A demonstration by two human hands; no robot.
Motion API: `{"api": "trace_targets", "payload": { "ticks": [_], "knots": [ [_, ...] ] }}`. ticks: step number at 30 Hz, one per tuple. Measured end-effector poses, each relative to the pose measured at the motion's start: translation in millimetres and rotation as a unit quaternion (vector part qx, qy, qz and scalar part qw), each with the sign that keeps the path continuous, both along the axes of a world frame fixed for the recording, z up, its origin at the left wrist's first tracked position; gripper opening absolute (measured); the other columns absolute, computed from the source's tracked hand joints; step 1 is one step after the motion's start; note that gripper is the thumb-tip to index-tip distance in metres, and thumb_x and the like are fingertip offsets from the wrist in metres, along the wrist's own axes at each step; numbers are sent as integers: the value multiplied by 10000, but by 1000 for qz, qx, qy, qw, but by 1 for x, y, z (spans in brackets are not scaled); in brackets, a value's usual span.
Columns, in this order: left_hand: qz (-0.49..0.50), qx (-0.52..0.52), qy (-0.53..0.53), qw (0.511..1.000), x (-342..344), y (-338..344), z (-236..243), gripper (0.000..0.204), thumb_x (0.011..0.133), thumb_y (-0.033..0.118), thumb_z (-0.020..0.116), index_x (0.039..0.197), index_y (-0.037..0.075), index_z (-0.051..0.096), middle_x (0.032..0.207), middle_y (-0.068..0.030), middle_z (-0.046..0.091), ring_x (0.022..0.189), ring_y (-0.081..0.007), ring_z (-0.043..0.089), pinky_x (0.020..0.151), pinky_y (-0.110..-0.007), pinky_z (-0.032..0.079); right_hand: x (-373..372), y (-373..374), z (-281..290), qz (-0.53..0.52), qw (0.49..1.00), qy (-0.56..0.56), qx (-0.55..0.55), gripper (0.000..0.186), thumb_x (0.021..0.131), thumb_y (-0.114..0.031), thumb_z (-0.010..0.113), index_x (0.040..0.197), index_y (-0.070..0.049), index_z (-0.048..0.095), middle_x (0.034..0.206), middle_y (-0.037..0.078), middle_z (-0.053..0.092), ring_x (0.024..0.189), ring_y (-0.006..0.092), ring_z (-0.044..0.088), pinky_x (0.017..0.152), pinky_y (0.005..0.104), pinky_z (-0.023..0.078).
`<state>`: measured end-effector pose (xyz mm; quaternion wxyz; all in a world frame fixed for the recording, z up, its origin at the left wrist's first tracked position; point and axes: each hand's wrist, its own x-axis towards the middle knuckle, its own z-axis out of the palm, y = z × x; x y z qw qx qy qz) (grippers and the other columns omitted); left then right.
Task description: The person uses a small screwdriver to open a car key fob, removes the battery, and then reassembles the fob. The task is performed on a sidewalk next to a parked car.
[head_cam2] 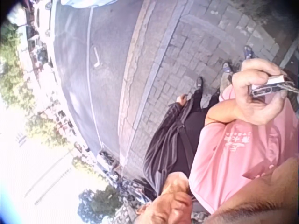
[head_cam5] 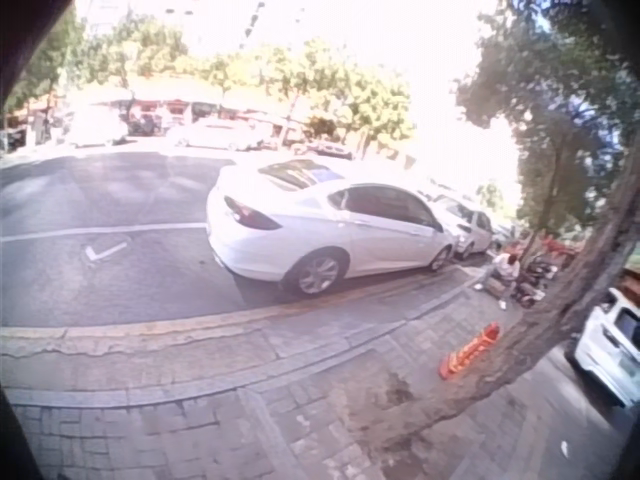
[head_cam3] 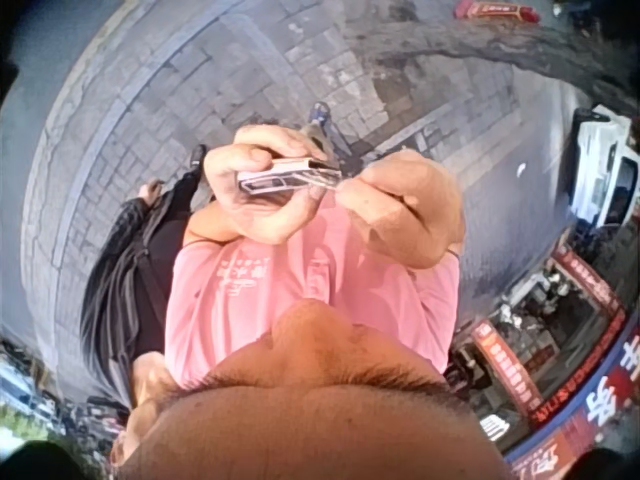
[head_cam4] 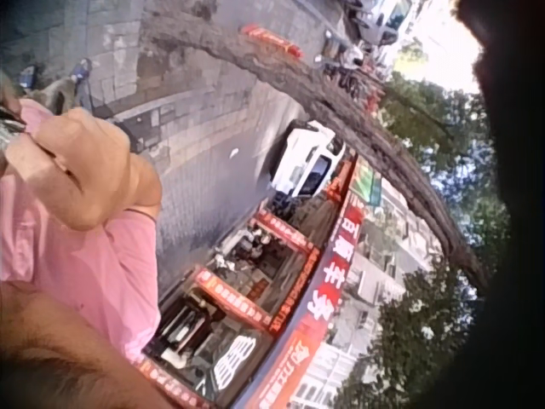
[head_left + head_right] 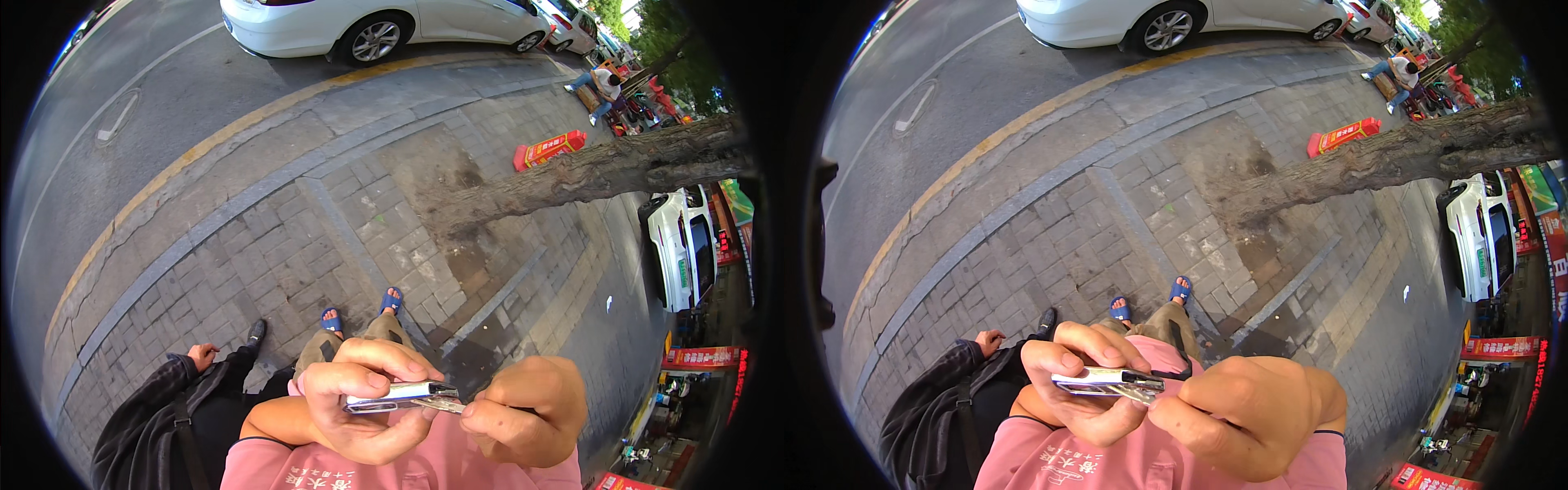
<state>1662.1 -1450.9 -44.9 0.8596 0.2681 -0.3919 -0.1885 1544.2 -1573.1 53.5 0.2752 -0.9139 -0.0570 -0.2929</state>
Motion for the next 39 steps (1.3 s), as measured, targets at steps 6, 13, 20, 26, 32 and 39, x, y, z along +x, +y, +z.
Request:
{"api": "trace_targets", "payload": {
  "ticks": [6, 13, 20, 26, 32, 39],
  "knots": [
    [-31, 104, 45, 993, 1, 4, 1, 673, 695, -152, 718, 1218, 35, 338, 1124, -248, 521, 858, -263, 667, 729, -355, 596, 8, -3, -11, -74, 829, 52, 551, 254, 848, -146, 784, 968, 20, 634, 775, 117, 605, 554, 121, 541, 453, 218, 377],
    [-69, 165, 82, 980, 6, 9, 0, 674, 703, -126, 717, 1227, 49, 330, 1115, -208, 506, 967, -204, 585, 758, -359, 580, 1, -16, -15, -93, 631, 162, 753, 274, 1021, -160, 552, 1207, 35, 599, 948, 85, 673, 575, 46, 511, 451, 184, 385],
    [-66, 165, 94, 980, 5, 11, -1, 682, 714, -118, 724, 1241, 49, 325, 1121, -205, 502, 952, -216, 603, 786, -392, 597, -1, -19, -20, -57, 601, 199, 772, 304, 1028, -127, 508, 1277, 28, 586, 997, 100, 683, 556, 50, 500, 438, 193, 382],
    [-80, 160, 87, 980, 1, 9, 1, 690, 718, -111, 740, 1246, 43, 323, 1129, -209, 513, 943, -225, 620, 796, -391, 597, -9, -20, -21, -44, 595, 199, 778, 293, 1025, -119, 508, 1268, 17, 600, 1000, 111, 682, 555, 48, 500, 434, 186, 376],
    [-103, 163, 94, 977, -2, 7, 4, 689, 709, -117, 744, 1239, 32, 330, 1146, -238, 530, 963, -230, 624, 794, -368, 584, -13, -20, -26, -11, 582, 164, 797, 312, 1024, -113, 517, 1306, 13, 562, 1040, 129, 666, 651, 52, 561, 439, 174, 382],
    [-120, 139, 10, 983, 3, 4, 0, 647, 708, -161, 695, 1213, 32, 339, 1147, -274, 543, 922, -237, 645, 757, -345, 588, -20, -23, -32, -15, 613, 157, 774, 302, 1019, -126, 538, 1273, 35, 561, 1077, 98, 647, 739, 79, 610, 457, 171, 379]
  ]
}}
